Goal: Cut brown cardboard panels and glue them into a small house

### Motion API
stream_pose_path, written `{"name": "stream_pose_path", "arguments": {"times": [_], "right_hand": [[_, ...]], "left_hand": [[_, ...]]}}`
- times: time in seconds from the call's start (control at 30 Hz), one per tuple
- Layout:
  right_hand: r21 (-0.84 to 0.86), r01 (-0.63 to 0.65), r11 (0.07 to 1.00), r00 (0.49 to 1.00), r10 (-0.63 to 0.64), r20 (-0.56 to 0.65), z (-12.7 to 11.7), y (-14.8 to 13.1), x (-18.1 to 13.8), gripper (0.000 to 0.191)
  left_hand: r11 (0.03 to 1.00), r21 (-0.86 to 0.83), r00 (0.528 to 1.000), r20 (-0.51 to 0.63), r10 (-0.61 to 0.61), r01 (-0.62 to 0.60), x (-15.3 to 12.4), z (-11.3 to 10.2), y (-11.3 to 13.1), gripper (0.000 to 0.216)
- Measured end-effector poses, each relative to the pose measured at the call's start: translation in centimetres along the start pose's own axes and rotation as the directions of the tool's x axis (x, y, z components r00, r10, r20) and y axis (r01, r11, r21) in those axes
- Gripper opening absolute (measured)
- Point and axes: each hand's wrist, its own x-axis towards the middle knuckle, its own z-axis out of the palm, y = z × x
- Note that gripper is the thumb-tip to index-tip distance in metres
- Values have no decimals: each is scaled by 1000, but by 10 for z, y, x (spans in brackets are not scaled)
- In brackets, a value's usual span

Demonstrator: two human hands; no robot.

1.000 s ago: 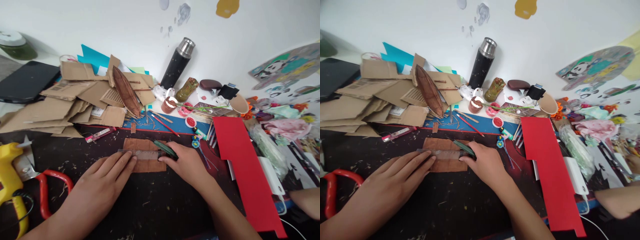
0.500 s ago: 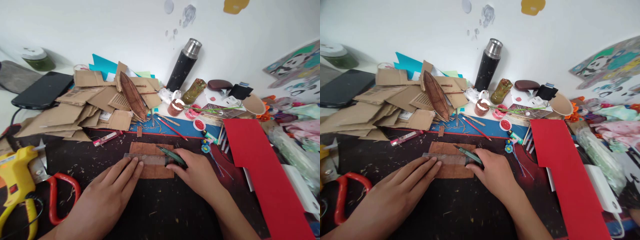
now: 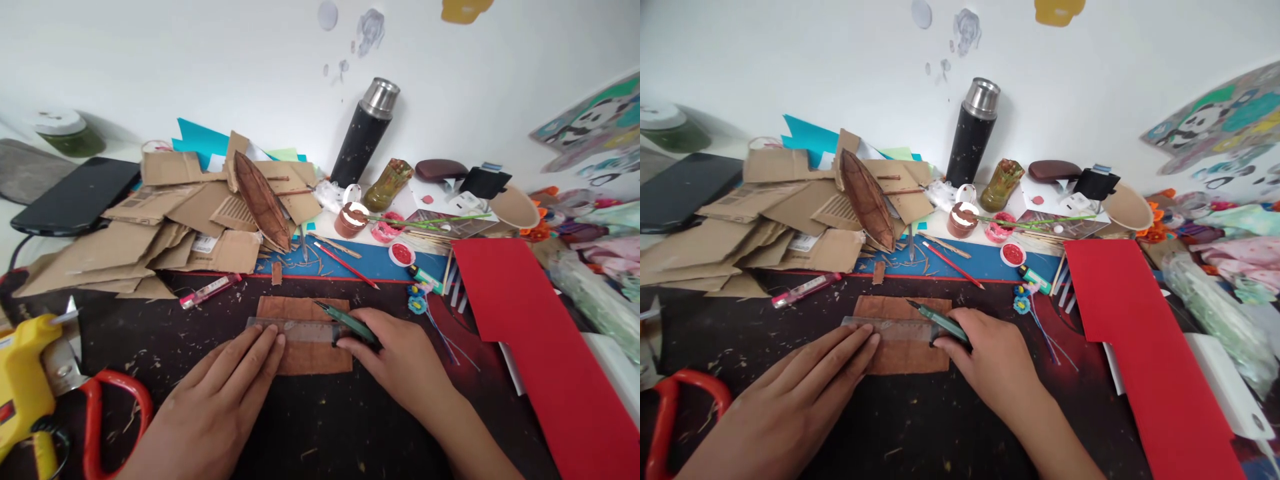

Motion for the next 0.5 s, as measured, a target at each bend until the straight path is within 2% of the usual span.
{"name": "stream_pose_path", "arguments": {"times": [0.23, 0.5], "right_hand": [[-8, 2, 1000, 1000, -2, -17, -1, 1, 0, 17], [21, -30, 999, 1000, 30, 2, -1, 2, -1, 15]], "left_hand": [[998, -46, 999, 21, -43, 44, -1, 2, 0, 71], [999, -30, 999, 30, -18, 19, -2, 4, 0, 71]]}}
